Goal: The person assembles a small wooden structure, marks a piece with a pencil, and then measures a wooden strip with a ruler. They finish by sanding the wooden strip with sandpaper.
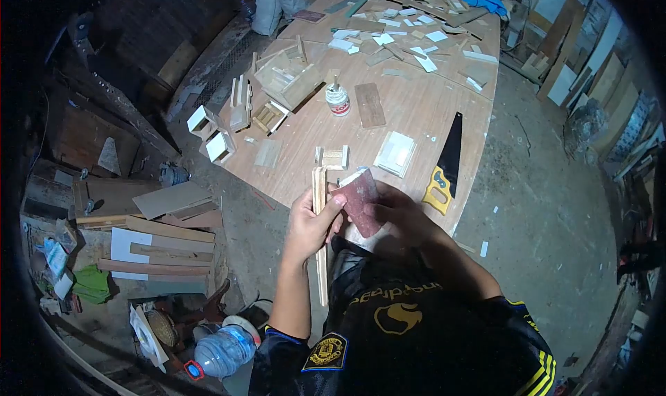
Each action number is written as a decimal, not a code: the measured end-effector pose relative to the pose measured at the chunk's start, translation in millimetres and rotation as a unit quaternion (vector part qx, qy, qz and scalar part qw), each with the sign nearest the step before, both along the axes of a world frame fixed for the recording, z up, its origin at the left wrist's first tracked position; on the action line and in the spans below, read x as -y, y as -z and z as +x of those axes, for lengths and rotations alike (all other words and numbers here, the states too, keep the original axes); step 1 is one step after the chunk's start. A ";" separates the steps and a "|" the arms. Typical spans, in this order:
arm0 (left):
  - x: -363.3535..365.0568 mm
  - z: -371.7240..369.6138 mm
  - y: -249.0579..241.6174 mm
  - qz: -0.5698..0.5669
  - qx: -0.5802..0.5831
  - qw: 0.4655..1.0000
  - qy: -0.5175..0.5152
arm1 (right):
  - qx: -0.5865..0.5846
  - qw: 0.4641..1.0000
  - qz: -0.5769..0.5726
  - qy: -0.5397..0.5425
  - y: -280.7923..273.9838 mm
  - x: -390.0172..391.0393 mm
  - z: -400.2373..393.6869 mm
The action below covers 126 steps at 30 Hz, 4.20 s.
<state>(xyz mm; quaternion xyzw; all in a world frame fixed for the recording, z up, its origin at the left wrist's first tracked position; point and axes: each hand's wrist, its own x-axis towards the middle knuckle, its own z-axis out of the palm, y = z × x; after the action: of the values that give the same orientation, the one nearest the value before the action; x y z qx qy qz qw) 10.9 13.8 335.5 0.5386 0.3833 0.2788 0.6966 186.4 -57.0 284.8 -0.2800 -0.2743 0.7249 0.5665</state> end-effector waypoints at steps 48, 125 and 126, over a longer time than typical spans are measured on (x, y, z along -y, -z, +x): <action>1.1 30.5 36.9 -0.077 0.065 0.994 0.035 | 0.191 0.968 0.119 0.110 14.4 2.4 14.2; -11.7 19.7 9.4 0.050 0.029 0.992 0.108 | 0.151 0.987 0.047 -0.022 -16.4 11.5 1.7; -11.6 21.2 11.7 0.077 0.035 0.991 0.101 | 0.200 0.973 0.117 0.012 -16.0 12.5 -0.7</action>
<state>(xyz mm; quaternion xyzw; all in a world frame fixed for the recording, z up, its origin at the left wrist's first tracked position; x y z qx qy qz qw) 32.1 25.4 323.8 0.6170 0.2798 0.2543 0.6902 185.7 -69.5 300.8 -0.3542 -0.4618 0.6100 0.5377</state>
